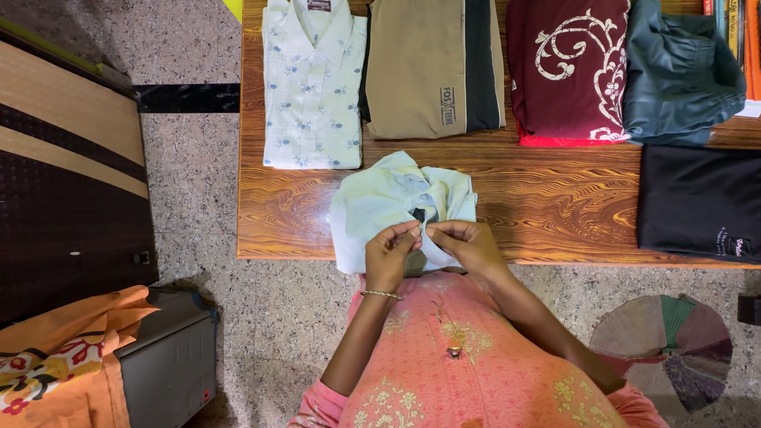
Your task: Folding a white shirt on a wooden table.
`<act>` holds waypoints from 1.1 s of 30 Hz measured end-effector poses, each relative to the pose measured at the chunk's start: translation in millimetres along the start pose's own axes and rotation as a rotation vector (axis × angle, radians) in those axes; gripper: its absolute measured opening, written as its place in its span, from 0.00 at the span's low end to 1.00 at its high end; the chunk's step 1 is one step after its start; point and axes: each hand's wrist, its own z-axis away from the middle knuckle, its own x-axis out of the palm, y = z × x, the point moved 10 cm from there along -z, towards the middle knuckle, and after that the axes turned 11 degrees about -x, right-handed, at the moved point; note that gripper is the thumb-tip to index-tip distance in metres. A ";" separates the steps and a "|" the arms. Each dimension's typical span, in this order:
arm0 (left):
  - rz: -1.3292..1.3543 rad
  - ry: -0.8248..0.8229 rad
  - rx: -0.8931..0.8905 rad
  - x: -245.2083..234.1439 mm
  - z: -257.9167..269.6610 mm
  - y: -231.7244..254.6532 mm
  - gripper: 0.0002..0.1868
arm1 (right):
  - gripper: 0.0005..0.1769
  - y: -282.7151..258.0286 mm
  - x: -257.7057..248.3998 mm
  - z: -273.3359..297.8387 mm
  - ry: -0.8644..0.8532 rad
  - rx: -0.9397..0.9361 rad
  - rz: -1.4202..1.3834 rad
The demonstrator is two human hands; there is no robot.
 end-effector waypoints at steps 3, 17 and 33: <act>-0.041 0.024 -0.010 1.7 1.9 0.4 0.13 | 0.13 -6.3 2.8 3.6 0.042 -0.009 -0.046; -0.088 -0.064 -0.007 5.7 3.1 -10.1 0.16 | 0.12 -37.4 7.0 12.3 0.097 -0.254 0.247; -0.015 -0.042 -0.110 -4.0 3.4 -17.9 0.16 | 0.11 -72.3 18.8 27.7 0.102 -0.434 0.413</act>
